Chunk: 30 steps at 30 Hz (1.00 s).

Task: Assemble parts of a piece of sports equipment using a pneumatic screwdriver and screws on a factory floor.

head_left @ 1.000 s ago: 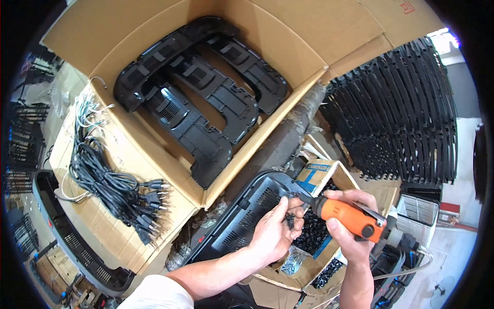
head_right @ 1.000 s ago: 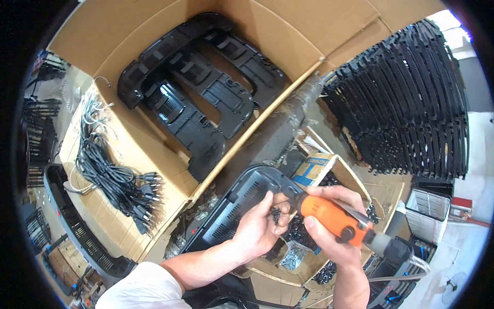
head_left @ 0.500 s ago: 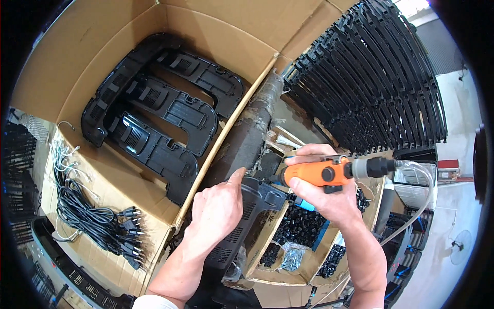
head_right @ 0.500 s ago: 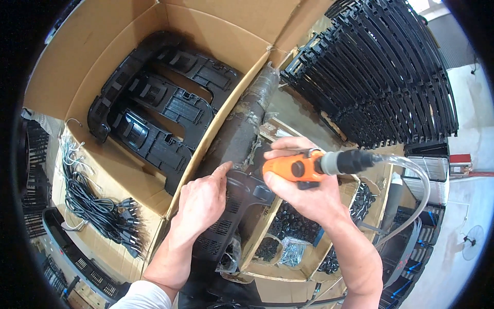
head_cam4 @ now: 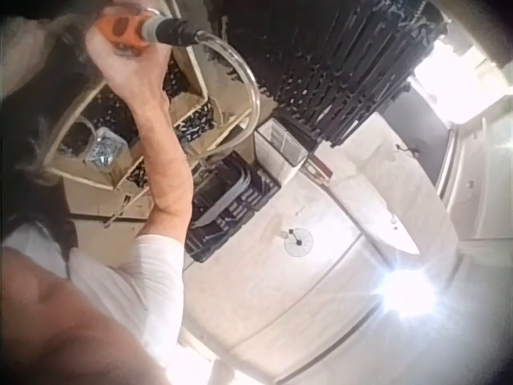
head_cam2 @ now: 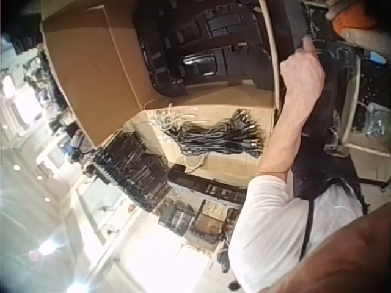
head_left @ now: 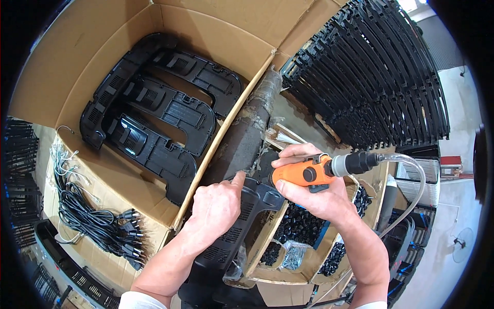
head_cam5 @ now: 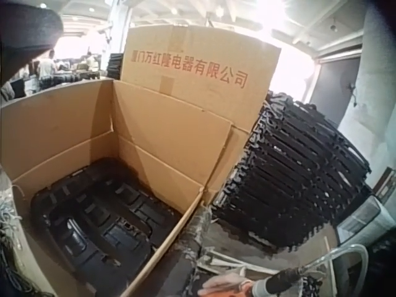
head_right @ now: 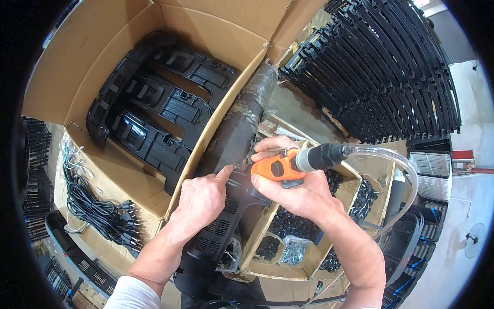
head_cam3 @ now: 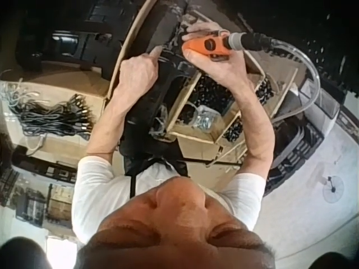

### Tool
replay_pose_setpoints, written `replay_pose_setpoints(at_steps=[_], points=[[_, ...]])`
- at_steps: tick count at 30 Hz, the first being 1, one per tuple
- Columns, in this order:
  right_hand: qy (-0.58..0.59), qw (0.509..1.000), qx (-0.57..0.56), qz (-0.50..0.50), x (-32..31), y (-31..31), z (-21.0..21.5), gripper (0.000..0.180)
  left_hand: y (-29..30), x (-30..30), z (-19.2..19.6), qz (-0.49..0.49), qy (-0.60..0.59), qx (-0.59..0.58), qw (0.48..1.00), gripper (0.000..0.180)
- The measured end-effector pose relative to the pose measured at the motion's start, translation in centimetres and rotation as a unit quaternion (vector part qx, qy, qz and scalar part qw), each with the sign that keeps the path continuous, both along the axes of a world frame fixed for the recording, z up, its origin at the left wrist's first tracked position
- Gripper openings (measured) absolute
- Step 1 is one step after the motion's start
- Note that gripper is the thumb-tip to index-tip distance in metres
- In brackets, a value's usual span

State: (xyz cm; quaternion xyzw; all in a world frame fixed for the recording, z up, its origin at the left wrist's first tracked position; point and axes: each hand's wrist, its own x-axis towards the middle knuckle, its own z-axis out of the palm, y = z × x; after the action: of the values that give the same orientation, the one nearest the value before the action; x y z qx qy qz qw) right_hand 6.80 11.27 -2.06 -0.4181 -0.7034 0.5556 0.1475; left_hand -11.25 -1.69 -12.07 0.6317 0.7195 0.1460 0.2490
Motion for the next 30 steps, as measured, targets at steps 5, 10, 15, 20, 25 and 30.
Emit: replay_pose_setpoints(at_steps=[5, 10, 15, 20, 25, 30], points=[[-0.024, 0.999, 0.004, 0.041, -0.4, 0.3, 0.2, 0.049, 0.1, 0.1, -0.2, -0.001, -0.005, -0.004, 1.000, 0.044], [-0.023, 0.998, 0.002, 0.057, -0.6, 0.3, -0.1, 0.051, 0.0, -0.1, -0.2, 0.001, -0.002, -0.008, 1.000, 0.045], [-0.008, 0.998, -0.053, 0.019, -0.2, 1.4, -0.1, 0.048, -0.2, 0.1, -0.6, -0.006, 0.006, 0.010, 1.000, 0.045], [0.021, 0.998, -0.057, 0.001, 0.7, 1.4, -1.0, 0.045, -0.4, 0.4, -0.6, -0.006, 0.005, 0.040, 0.999, 0.034], [0.006, 0.938, 0.289, 0.193, 1.3, -3.2, -0.8, 0.050, -0.8, 0.0, -1.0, 0.023, -0.009, 0.057, 0.998, 0.046], [0.012, 0.952, 0.256, 0.169, 2.1, -3.8, -0.9, 0.044, -0.7, 0.2, -1.0, 0.017, -0.008, 0.059, 0.998, 0.047]])
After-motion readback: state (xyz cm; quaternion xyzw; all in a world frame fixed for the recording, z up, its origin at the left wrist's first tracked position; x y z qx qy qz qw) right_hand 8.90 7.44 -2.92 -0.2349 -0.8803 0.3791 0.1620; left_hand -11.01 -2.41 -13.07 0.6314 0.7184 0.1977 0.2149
